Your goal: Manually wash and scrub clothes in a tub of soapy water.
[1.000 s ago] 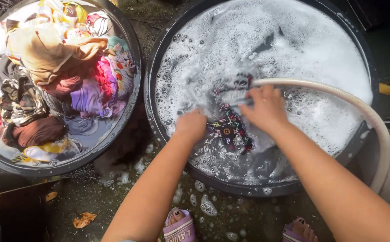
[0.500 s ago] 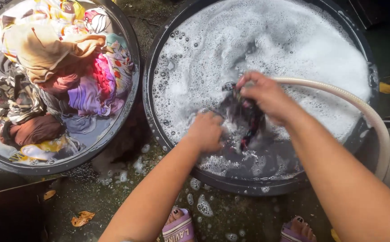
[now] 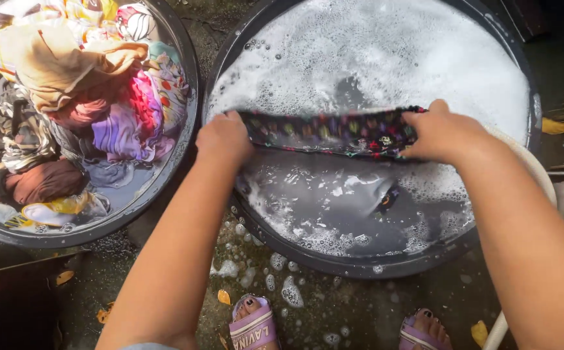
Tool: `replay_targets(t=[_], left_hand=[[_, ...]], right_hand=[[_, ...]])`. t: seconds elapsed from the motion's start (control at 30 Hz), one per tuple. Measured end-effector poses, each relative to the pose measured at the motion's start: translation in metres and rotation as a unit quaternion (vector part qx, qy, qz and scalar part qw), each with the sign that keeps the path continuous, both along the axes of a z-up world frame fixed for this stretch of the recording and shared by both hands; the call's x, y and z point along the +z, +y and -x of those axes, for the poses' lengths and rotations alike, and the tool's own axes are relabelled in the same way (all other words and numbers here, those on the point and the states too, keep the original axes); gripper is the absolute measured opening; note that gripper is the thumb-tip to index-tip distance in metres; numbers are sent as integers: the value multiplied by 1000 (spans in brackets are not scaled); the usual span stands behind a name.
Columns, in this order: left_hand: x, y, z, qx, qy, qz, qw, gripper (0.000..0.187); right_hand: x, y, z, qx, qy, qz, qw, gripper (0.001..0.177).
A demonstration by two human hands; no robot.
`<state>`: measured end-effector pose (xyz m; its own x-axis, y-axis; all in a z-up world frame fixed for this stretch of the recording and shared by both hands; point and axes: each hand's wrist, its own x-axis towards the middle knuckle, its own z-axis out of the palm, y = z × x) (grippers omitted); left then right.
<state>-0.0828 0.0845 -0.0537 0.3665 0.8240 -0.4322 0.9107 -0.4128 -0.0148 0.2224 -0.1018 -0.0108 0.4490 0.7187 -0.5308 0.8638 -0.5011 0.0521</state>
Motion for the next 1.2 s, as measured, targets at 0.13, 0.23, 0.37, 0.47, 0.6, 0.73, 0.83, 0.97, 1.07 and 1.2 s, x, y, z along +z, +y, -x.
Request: replay_targets(t=[0.13, 0.23, 0.37, 0.47, 0.6, 0.73, 0.83, 0.97, 1.07, 1.2], left_hand=[[23, 11, -8, -13, -133, -151, 979, 46], [87, -26, -39, -47, -225, -147, 962, 34], [129, -80, -82, -173, -364, -28, 915, 24], [122, -83, -78, -241, -462, -8, 854, 33], [82, -77, -72, -244, -536, 0, 808, 78], [18, -81, -78, -193, -606, 19, 771, 132], [8, -79, -85, -169, -645, -9, 745, 115], [35, -66, -93, -69, -751, 11, 657, 47], [61, -70, -101, -32, -816, 87, 570, 33], [57, -77, -100, -53, -838, 124, 529, 38]], right_hand=[[30, 4, 23, 39, 31, -35, 998, 112], [41, 11, 38, 70, 69, -151, 984, 126], [-11, 20, 51, 226, 172, -548, 787, 107], [-33, 17, 58, -65, 520, -461, 716, 47], [-18, 15, 48, -262, 552, -514, 602, 32], [56, 1, 73, -160, 694, -533, 458, 42], [68, -8, 72, -87, 699, -556, 441, 51], [90, 6, 71, -282, 837, -468, -9, 74], [-7, 22, 36, -210, 751, -542, 314, 79], [25, 23, 93, -322, 742, -449, 379, 92]])
